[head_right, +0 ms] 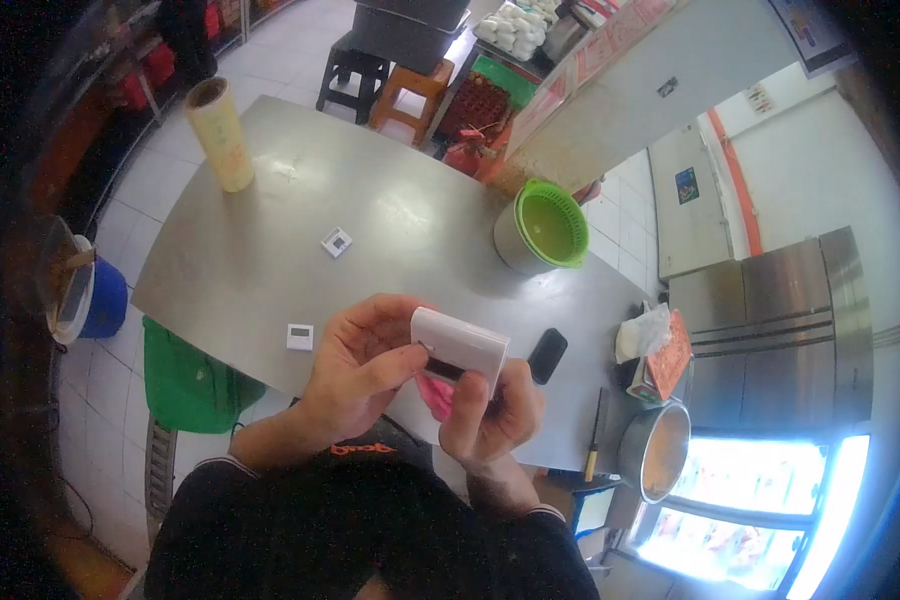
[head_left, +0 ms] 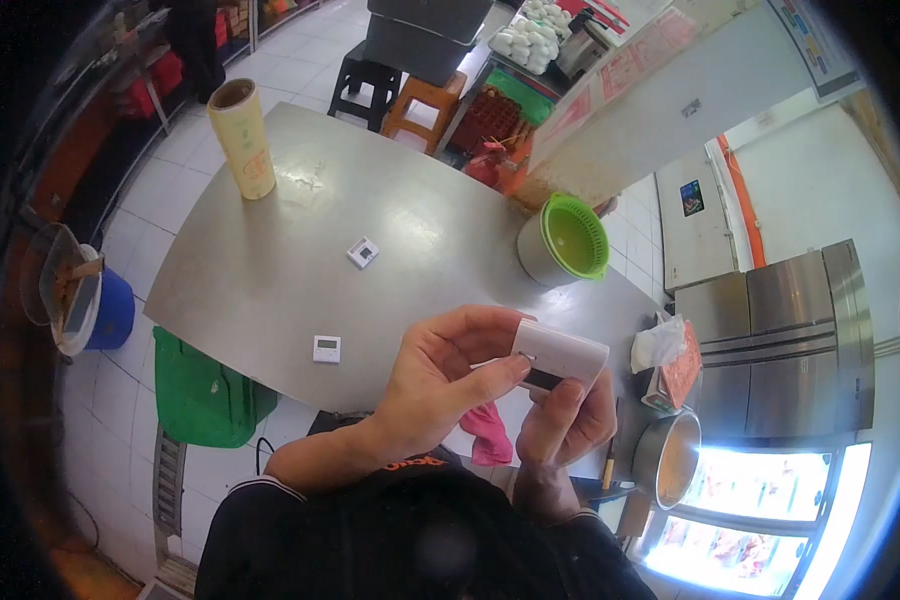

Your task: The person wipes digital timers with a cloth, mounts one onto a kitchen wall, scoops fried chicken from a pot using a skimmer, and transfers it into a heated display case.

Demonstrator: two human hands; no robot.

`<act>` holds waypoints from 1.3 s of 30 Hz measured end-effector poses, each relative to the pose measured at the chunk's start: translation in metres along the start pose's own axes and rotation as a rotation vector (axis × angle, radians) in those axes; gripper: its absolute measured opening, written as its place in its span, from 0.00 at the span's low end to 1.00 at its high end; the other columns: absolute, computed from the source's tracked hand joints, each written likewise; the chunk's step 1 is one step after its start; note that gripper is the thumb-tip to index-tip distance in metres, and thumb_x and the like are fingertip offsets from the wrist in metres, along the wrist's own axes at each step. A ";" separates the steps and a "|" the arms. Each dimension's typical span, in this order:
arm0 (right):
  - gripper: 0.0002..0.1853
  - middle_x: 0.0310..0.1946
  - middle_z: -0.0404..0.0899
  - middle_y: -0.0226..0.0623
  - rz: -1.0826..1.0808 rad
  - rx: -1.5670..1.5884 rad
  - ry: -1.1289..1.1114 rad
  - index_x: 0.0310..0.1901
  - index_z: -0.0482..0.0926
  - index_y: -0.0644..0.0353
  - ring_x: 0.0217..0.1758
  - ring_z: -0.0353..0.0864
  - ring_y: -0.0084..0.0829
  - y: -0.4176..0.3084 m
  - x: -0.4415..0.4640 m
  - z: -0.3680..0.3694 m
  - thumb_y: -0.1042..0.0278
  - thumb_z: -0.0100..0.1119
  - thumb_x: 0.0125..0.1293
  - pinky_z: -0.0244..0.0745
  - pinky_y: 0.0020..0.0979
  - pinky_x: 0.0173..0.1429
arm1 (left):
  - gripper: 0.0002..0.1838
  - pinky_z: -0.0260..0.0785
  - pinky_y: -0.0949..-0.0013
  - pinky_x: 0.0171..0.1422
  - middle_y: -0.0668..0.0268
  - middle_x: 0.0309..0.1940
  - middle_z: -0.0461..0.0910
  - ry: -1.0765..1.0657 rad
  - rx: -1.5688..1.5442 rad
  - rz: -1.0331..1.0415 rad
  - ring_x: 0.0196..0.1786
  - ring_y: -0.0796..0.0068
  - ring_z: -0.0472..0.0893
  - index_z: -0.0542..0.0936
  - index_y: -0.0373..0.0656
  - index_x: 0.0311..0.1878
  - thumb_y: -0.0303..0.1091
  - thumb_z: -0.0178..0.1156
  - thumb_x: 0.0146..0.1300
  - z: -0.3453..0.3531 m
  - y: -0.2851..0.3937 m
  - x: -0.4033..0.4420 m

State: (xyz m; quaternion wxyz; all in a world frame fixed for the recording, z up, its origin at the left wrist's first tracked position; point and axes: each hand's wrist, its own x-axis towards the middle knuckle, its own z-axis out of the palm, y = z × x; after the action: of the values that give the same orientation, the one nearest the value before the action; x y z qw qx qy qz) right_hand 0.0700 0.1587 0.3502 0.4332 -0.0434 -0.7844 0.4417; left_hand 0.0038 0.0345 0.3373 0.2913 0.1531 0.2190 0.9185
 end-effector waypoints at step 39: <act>0.18 0.18 0.70 0.27 -0.045 -0.168 -0.054 0.29 0.71 0.62 0.23 0.65 0.15 0.006 0.000 0.012 0.57 0.51 0.76 0.57 0.21 0.28 | 0.19 0.70 0.59 0.70 0.55 0.58 0.78 0.153 -0.277 -0.169 0.62 0.64 0.77 0.72 0.39 0.62 0.22 0.53 0.68 0.009 0.002 0.002</act>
State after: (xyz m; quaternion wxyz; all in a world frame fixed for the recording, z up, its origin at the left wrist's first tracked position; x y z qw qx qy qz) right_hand 0.0596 0.1538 0.3430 0.4164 -0.0502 -0.8310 0.3655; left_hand 0.0054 0.0370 0.3464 0.3685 0.0223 0.1241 0.9210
